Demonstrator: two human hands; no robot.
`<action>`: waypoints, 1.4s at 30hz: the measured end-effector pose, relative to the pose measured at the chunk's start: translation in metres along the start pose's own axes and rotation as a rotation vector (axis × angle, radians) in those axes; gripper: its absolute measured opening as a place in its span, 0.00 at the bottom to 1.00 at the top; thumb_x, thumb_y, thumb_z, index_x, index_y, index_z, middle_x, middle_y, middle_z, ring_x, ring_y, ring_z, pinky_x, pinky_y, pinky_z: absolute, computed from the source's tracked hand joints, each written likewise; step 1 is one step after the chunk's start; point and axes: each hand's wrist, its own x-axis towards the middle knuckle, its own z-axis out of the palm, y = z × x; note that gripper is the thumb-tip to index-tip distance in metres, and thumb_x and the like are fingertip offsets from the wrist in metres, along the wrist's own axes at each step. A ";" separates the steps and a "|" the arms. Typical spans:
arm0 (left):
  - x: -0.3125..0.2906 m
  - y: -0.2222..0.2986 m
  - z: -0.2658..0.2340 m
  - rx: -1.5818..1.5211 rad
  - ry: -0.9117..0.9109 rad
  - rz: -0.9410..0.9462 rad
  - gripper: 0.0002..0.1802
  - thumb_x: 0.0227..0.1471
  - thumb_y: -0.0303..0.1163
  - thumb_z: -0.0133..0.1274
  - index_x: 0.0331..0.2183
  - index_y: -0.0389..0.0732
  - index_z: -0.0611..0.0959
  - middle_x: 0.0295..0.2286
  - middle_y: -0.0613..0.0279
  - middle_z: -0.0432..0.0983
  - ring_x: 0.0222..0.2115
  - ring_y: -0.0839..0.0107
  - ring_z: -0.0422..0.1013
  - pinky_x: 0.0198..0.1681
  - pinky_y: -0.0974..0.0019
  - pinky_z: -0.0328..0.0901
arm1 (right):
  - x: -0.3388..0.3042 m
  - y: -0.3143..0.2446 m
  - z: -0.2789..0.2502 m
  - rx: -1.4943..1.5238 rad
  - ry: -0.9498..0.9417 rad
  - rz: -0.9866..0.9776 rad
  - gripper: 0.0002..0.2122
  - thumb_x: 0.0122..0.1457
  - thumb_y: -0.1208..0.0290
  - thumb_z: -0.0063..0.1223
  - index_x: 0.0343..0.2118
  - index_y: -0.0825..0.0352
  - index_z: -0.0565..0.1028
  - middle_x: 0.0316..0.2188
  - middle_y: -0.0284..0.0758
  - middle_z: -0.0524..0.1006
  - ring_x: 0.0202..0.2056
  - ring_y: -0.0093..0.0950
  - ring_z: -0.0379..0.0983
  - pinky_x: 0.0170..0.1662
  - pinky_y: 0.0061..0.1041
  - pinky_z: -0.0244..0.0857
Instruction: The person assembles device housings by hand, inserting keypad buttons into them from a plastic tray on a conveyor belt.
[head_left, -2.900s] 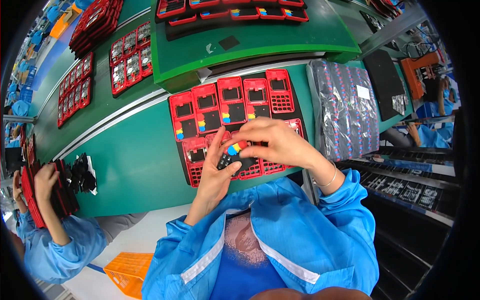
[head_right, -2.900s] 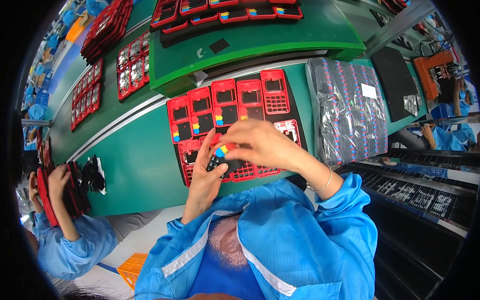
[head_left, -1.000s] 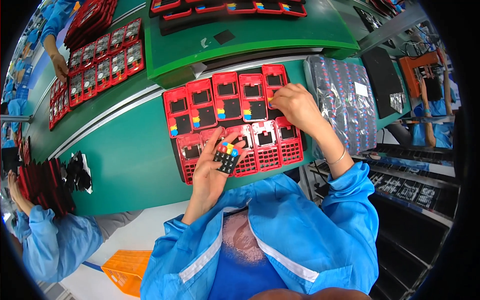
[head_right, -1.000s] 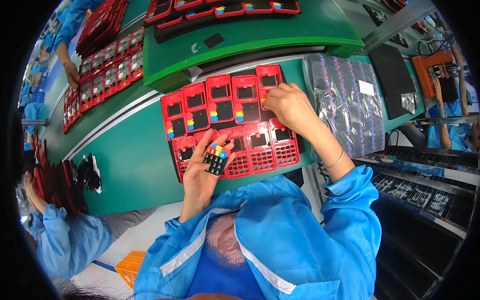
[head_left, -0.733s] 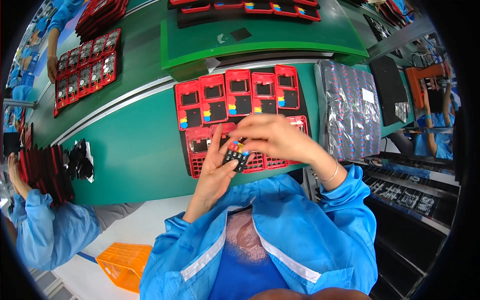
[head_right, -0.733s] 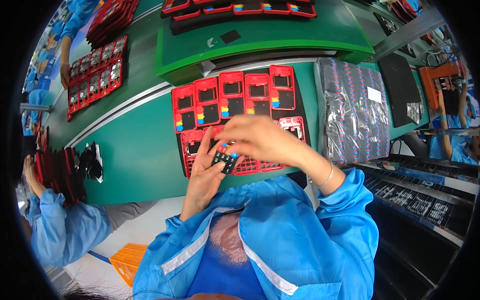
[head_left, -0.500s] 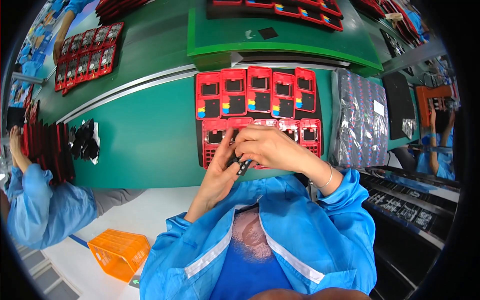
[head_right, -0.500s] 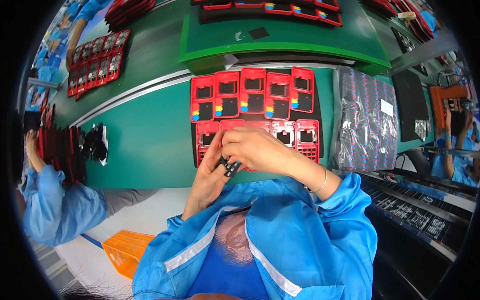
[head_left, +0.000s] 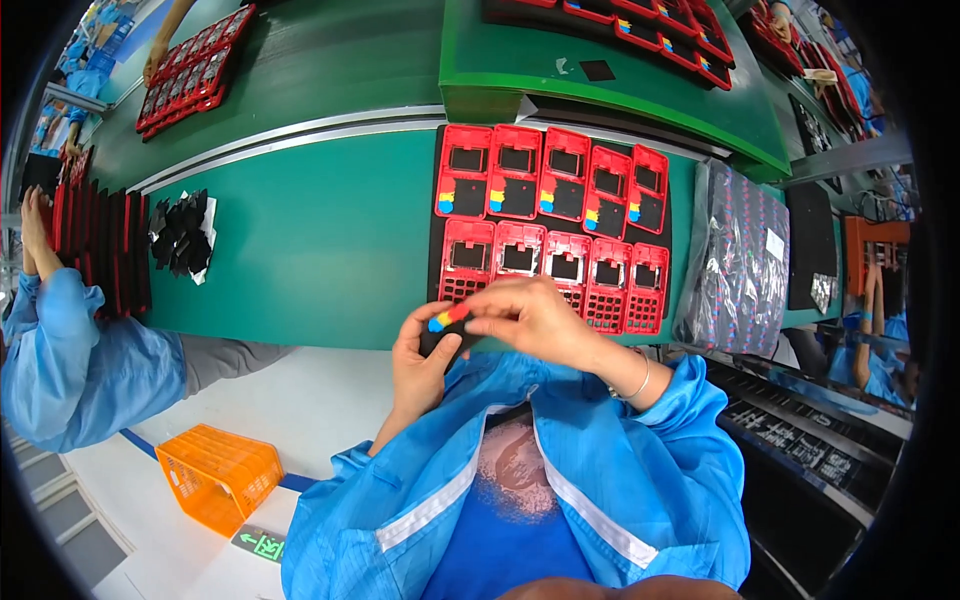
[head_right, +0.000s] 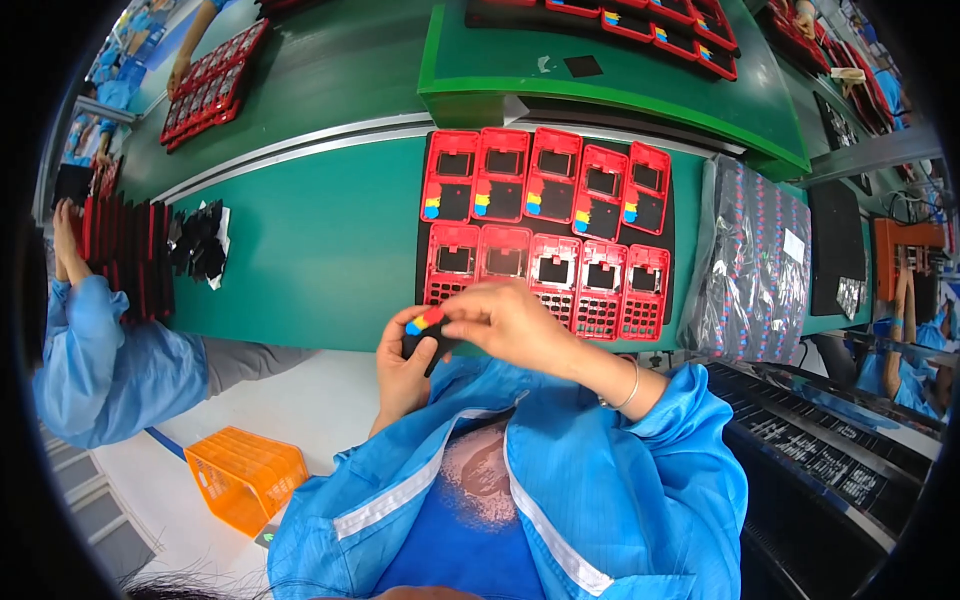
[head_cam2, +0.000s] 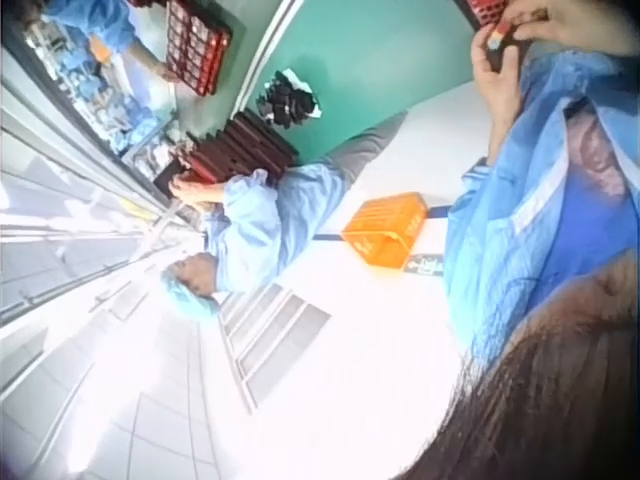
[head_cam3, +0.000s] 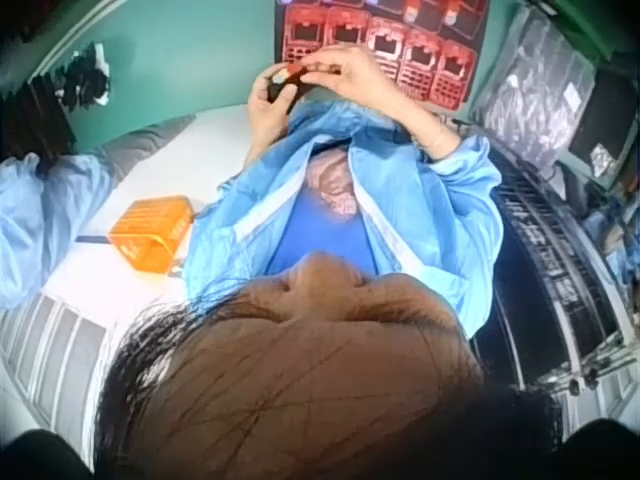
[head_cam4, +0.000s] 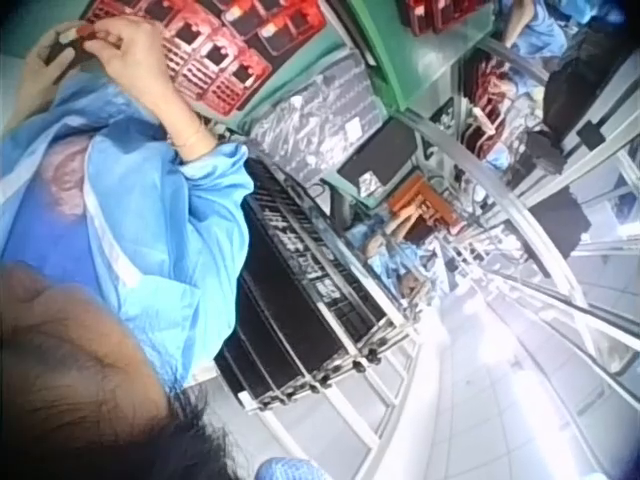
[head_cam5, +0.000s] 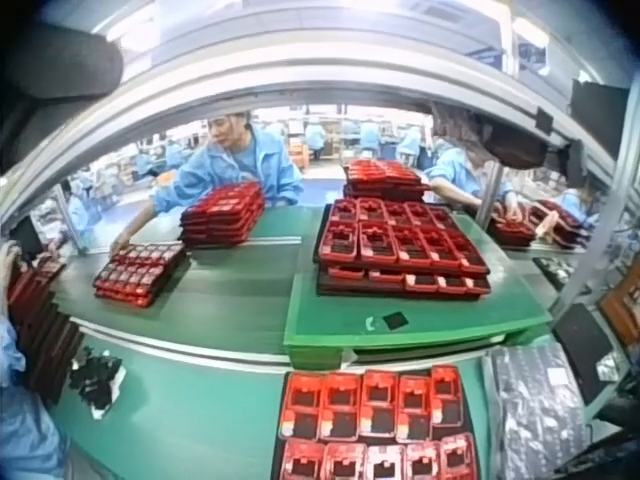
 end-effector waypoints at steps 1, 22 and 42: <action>-0.001 -0.001 -0.001 -0.065 -0.027 0.057 0.21 0.59 0.19 0.58 0.53 0.35 0.74 0.44 0.56 0.76 0.35 0.71 0.75 0.37 0.66 0.73 | 0.005 -0.002 -0.003 -0.045 0.086 -0.009 0.10 0.55 0.76 0.68 0.40 0.70 0.83 0.28 0.37 0.83 0.29 0.25 0.81 0.30 0.26 0.74; 0.008 0.000 -0.017 0.021 0.128 0.063 0.17 0.61 0.19 0.54 0.51 0.34 0.76 0.43 0.56 0.78 0.37 0.71 0.74 0.41 0.67 0.71 | 0.023 0.005 0.002 -0.584 0.037 -0.247 0.13 0.47 0.77 0.59 0.39 0.69 0.83 0.30 0.38 0.81 0.33 0.37 0.79 0.35 0.37 0.75; 0.005 0.028 0.004 -0.161 0.020 0.031 0.38 0.55 0.15 0.46 0.66 0.36 0.59 0.60 0.40 0.64 0.56 0.50 0.71 0.55 0.54 0.71 | 0.006 0.008 0.011 -0.960 0.047 -0.457 0.13 0.50 0.74 0.58 0.40 0.69 0.82 0.38 0.35 0.81 0.42 0.33 0.77 0.51 0.35 0.68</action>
